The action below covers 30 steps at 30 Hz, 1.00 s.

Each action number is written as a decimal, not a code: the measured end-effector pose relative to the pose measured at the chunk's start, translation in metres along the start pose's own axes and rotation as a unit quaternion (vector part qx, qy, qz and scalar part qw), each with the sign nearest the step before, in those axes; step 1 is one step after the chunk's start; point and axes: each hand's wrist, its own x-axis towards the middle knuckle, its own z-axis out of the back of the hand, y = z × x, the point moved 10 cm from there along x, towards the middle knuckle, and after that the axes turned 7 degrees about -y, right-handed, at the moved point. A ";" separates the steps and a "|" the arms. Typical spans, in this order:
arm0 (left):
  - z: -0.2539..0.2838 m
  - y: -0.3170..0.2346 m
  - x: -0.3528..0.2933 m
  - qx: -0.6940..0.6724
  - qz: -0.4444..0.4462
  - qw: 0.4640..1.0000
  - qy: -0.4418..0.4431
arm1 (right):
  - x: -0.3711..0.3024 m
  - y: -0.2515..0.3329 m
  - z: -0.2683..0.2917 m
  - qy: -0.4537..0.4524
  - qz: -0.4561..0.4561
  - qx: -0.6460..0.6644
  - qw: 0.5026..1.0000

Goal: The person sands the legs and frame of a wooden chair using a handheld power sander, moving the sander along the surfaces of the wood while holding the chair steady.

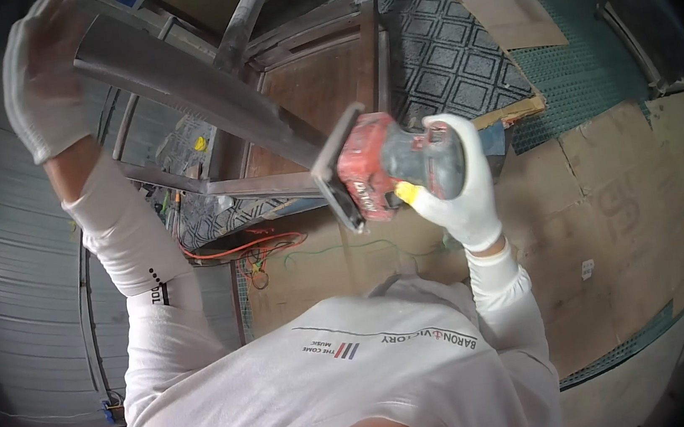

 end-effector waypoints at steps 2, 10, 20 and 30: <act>-0.057 0.038 -0.044 -0.187 0.256 0.944 -0.090 | 0.007 -0.010 -0.005 0.009 -0.002 -0.011 1.000; -0.066 0.023 -0.050 -0.263 0.220 0.931 -0.127 | 0.067 0.079 -0.058 0.093 0.240 -0.052 0.965; -0.071 0.038 -0.041 -0.330 0.245 0.910 -0.054 | 0.056 0.020 -0.047 0.094 0.108 -0.020 0.989; -0.025 0.114 -0.014 -0.420 0.299 0.852 0.090 | 0.048 0.035 -0.058 0.112 0.127 -0.014 0.985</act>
